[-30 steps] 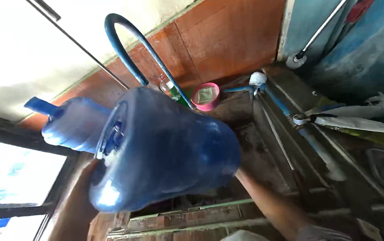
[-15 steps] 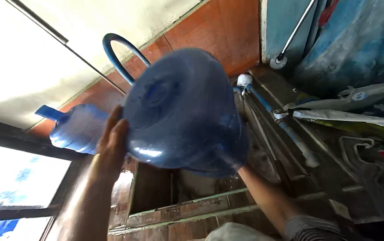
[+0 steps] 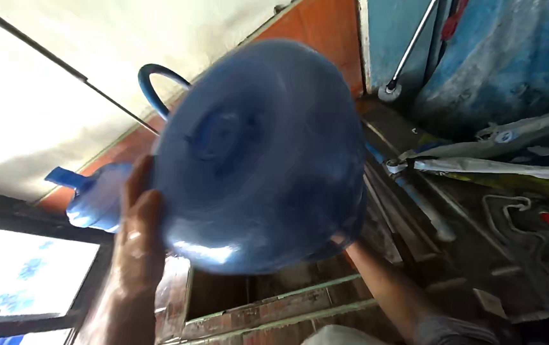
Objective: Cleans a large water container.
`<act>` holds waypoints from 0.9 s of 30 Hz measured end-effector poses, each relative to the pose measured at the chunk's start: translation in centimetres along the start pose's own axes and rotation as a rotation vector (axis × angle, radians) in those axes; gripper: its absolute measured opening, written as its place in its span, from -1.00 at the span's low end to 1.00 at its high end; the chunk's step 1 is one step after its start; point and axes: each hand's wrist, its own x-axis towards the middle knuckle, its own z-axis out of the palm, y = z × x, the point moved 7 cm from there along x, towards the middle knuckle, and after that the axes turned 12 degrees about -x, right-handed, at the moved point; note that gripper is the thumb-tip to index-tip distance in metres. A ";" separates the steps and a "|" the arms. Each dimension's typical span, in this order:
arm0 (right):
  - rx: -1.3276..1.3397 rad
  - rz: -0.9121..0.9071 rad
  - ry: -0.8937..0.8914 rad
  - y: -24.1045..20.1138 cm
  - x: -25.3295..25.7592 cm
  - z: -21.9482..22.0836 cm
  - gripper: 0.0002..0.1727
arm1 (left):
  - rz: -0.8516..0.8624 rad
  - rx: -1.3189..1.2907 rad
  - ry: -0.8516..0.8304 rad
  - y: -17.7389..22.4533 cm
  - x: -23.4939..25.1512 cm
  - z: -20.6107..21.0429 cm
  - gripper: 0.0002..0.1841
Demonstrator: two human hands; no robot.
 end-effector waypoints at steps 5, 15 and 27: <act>0.152 0.247 -0.193 -3.1 0.0 -0.8 -0.56 | 0.075 -0.059 0.033 2.2 0.4 -1.7 -0.46; 0.382 0.319 -0.189 -3.7 0.6 0.2 -0.55 | -0.017 -0.034 0.071 3.7 1.2 -2.4 -0.52; 0.359 0.332 0.077 1.4 -2.3 3.5 -0.55 | -0.098 0.104 -0.042 3.4 0.9 -0.5 -0.47</act>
